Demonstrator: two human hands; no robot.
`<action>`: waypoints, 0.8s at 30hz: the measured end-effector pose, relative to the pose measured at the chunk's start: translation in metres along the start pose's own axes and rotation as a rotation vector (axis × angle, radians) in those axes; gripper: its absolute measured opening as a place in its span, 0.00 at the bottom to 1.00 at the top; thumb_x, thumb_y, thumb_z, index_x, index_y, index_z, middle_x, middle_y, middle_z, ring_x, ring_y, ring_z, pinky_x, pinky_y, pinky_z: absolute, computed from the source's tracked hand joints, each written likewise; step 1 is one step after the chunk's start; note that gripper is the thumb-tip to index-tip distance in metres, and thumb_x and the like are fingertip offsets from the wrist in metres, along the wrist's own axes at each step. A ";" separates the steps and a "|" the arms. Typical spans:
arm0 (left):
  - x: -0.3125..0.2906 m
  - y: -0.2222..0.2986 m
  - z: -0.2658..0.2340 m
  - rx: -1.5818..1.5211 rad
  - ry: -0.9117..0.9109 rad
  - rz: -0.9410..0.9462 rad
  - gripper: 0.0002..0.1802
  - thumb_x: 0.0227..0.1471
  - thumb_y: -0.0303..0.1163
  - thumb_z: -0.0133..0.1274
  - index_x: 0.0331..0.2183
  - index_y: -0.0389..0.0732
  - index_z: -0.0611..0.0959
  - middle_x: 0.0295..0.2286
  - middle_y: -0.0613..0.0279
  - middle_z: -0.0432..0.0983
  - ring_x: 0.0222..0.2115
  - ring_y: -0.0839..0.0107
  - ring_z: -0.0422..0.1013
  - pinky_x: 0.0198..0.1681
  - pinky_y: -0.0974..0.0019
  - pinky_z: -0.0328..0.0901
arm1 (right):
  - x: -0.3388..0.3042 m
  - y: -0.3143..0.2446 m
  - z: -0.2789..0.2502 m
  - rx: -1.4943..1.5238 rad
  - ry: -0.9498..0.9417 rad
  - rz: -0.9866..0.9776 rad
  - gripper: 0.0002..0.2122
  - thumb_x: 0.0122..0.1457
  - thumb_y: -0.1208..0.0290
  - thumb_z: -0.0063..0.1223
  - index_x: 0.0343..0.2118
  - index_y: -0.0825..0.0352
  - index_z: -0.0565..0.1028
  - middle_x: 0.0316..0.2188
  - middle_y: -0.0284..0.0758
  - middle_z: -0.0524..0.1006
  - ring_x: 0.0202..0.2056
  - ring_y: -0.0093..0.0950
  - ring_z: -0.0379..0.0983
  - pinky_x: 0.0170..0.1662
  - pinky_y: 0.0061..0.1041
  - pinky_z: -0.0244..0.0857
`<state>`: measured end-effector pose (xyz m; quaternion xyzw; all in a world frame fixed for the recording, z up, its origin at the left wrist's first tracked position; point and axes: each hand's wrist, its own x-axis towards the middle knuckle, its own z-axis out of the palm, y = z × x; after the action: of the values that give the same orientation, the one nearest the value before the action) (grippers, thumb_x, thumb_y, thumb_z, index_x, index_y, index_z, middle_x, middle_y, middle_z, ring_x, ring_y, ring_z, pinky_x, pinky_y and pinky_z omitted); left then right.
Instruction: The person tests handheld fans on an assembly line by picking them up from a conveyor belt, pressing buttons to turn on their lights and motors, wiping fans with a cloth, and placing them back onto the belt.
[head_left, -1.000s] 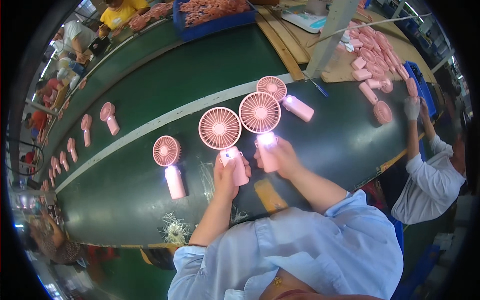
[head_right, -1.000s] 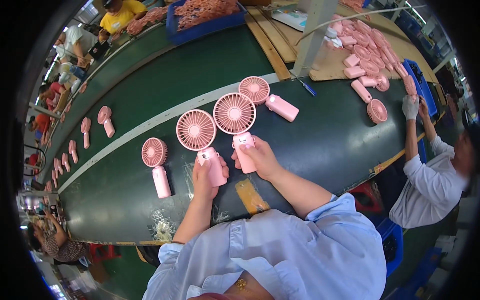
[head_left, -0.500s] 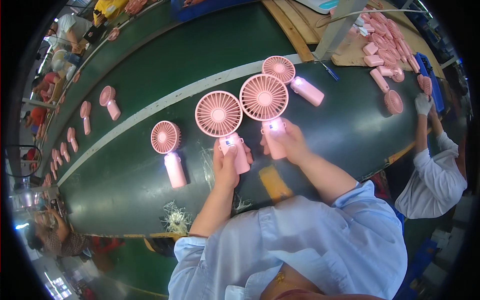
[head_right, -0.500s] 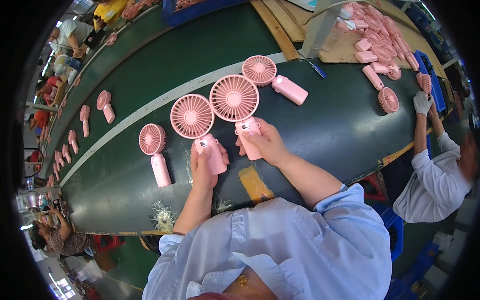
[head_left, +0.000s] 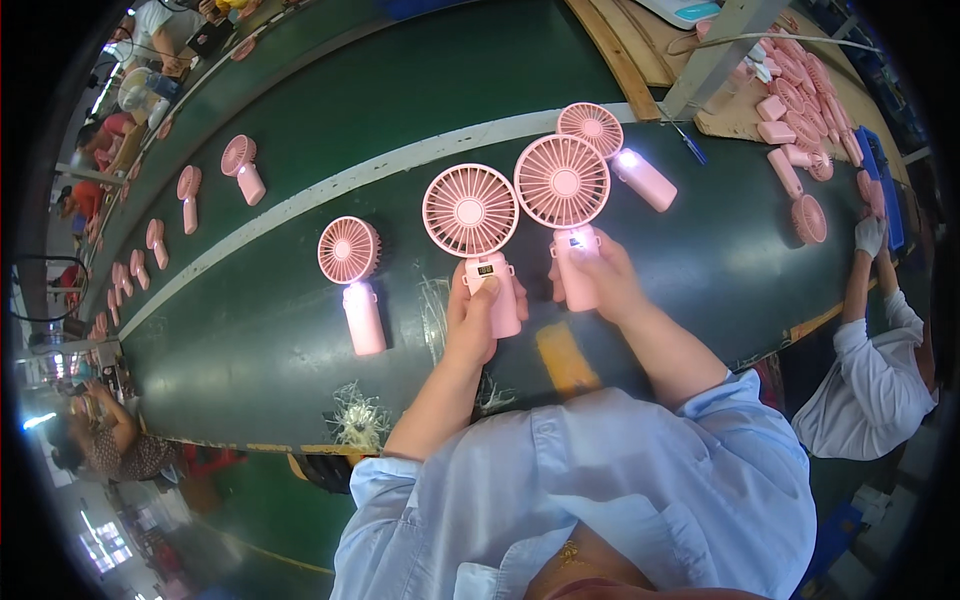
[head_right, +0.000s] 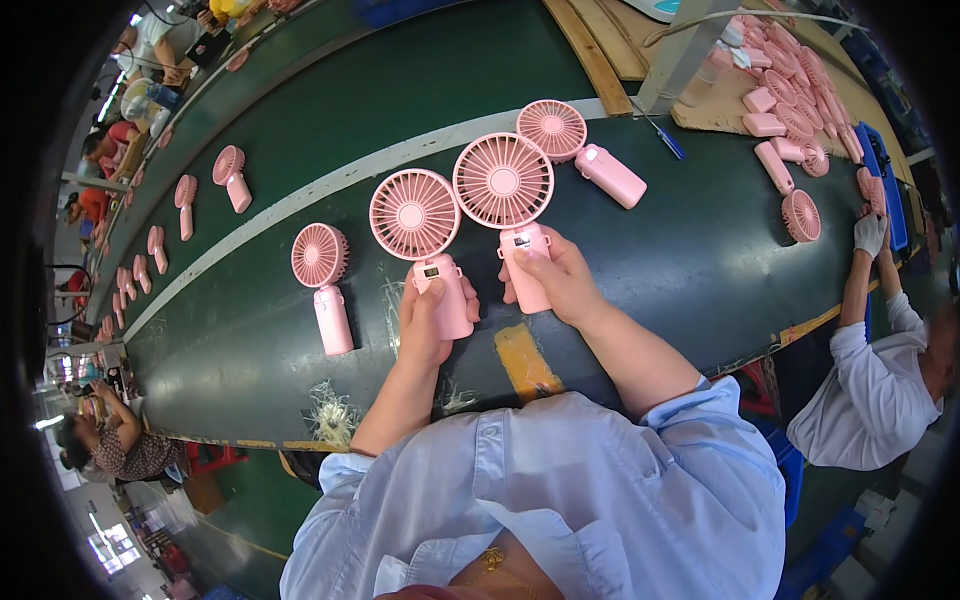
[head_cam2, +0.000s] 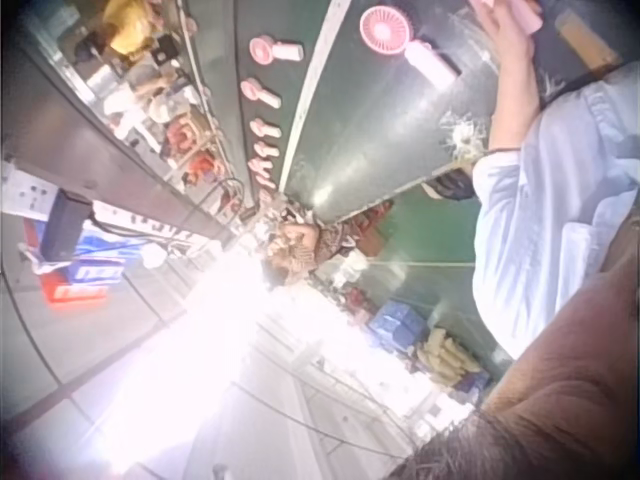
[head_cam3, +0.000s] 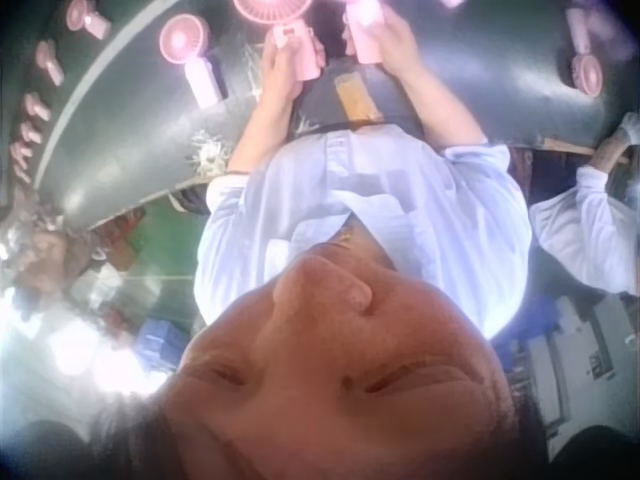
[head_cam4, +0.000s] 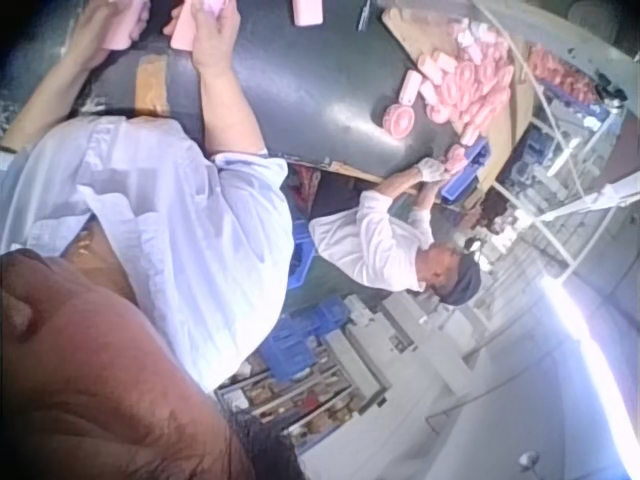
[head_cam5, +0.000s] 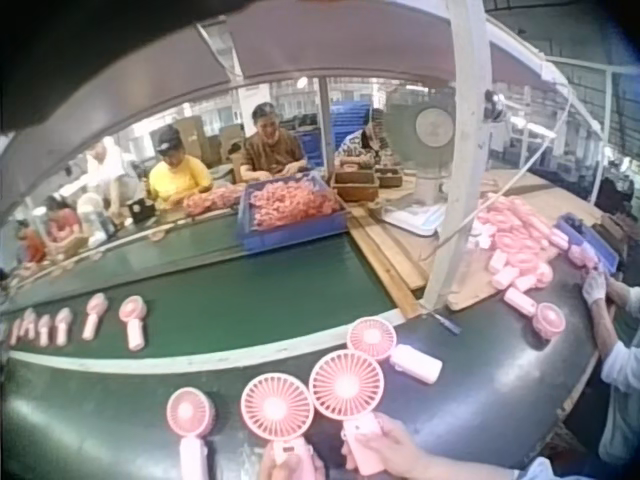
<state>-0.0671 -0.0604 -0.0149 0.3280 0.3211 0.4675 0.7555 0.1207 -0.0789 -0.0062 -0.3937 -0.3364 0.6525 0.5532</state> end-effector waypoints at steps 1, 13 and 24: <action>0.000 -0.001 0.000 0.004 -0.004 0.002 0.14 0.50 0.31 0.43 0.40 0.39 0.64 0.25 0.53 0.70 0.20 0.68 0.69 0.22 0.68 0.66 | 0.000 0.000 0.001 0.016 0.003 0.012 0.11 0.56 0.70 0.44 0.40 0.69 0.66 0.27 0.37 0.72 0.22 0.25 0.72 0.26 0.21 0.67; -0.001 -0.001 0.001 0.033 -0.009 0.023 0.16 0.50 0.32 0.43 0.41 0.37 0.64 0.27 0.52 0.70 0.20 0.67 0.69 0.21 0.69 0.66 | 0.001 0.001 0.001 0.054 0.001 -0.024 0.11 0.57 0.69 0.45 0.40 0.69 0.65 0.26 0.37 0.73 0.22 0.25 0.72 0.26 0.21 0.68; -0.001 0.000 -0.001 0.055 0.015 0.043 0.17 0.50 0.33 0.43 0.42 0.36 0.63 0.26 0.52 0.70 0.19 0.67 0.69 0.20 0.69 0.65 | 0.000 0.000 0.004 0.075 0.011 0.050 0.12 0.54 0.70 0.46 0.39 0.69 0.67 0.26 0.40 0.73 0.22 0.29 0.73 0.26 0.25 0.68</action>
<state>-0.0684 -0.0610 -0.0152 0.3520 0.3320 0.4772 0.7336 0.1175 -0.0787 -0.0045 -0.3845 -0.2987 0.6760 0.5531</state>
